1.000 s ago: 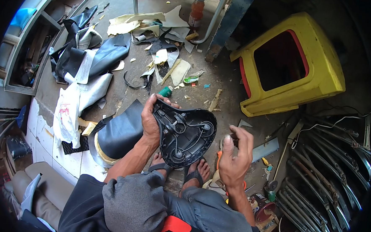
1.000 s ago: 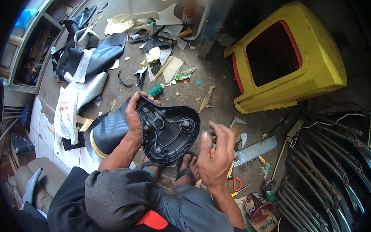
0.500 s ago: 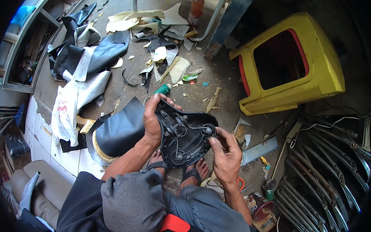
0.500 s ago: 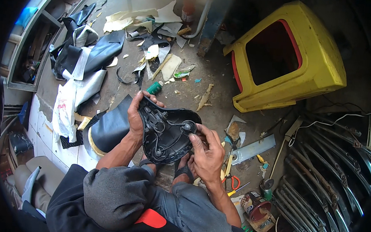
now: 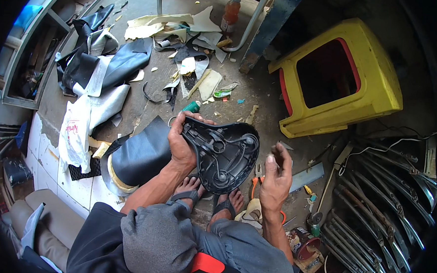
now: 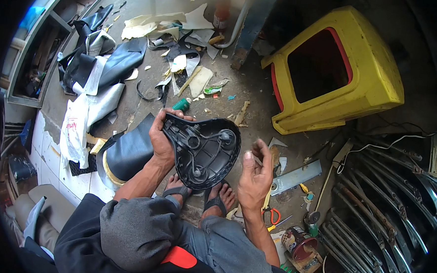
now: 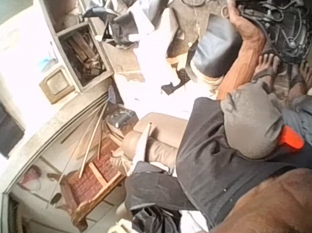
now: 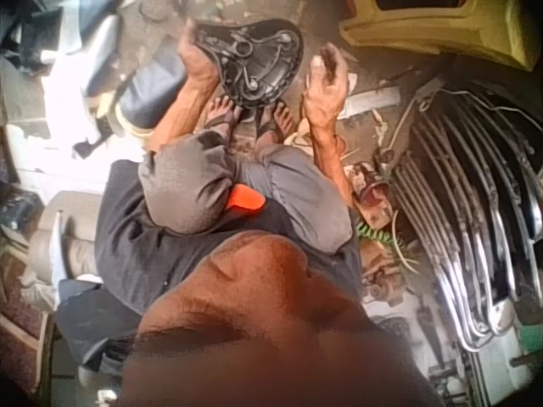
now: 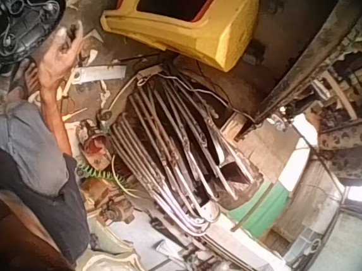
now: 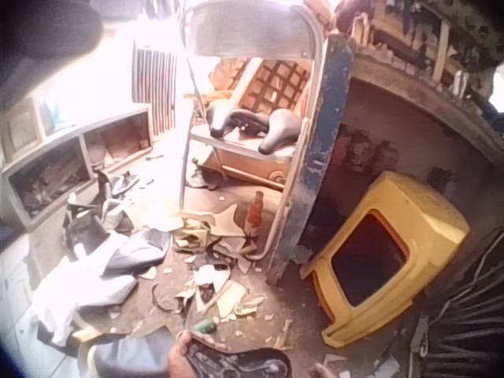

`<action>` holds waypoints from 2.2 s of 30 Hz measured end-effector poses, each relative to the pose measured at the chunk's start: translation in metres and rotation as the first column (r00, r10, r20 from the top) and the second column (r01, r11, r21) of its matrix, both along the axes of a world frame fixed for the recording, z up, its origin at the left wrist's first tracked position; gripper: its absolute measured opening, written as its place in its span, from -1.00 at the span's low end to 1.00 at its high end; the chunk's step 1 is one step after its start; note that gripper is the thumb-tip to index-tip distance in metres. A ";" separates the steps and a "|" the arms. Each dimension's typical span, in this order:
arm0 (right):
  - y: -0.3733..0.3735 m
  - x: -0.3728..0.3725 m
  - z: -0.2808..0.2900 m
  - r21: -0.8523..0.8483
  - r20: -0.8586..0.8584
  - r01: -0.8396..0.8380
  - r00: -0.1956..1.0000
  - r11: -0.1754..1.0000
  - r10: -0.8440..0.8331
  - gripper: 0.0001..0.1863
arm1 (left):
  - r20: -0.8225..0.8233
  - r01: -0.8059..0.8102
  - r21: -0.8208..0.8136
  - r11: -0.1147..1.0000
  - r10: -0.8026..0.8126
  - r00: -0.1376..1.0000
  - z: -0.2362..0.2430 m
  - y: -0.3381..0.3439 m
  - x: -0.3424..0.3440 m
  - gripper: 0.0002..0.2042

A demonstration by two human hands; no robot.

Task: The person reupholsters a bicycle seat by removing old staples with pliers and a flat-head tool, then stretching new black material over the seat frame and securing it.

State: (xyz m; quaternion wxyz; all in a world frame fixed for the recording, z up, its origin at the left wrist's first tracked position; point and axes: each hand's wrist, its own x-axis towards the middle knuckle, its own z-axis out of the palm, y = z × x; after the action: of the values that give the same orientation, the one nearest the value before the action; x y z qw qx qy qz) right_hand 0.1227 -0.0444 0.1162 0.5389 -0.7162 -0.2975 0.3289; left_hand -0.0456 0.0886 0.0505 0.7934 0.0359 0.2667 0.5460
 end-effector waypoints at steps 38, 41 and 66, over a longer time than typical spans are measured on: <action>0.021 0.014 0.017 -0.179 0.591 -0.191 0.763 0.965 0.261 -0.30 | -0.583 0.852 0.255 0.456 -0.631 0.512 -0.059 -0.043 0.029 0.01; 0.008 0.012 -0.001 -0.276 0.429 -0.250 0.832 0.928 0.352 -0.37 | -0.441 0.780 0.144 0.609 -0.666 0.601 -0.051 -0.047 0.045 0.04; 0.018 0.011 0.020 -0.334 0.146 -0.373 0.887 0.866 0.439 -0.23 | -0.759 0.802 0.226 0.554 -0.415 0.501 -0.037 -0.051 0.031 -0.23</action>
State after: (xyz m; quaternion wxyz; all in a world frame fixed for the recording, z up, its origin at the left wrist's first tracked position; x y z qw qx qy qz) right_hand 0.1339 -0.0267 0.1362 0.3077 -0.7411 -0.4466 0.3958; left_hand -0.0148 0.0373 0.0132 0.7520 0.5406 0.3097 0.2154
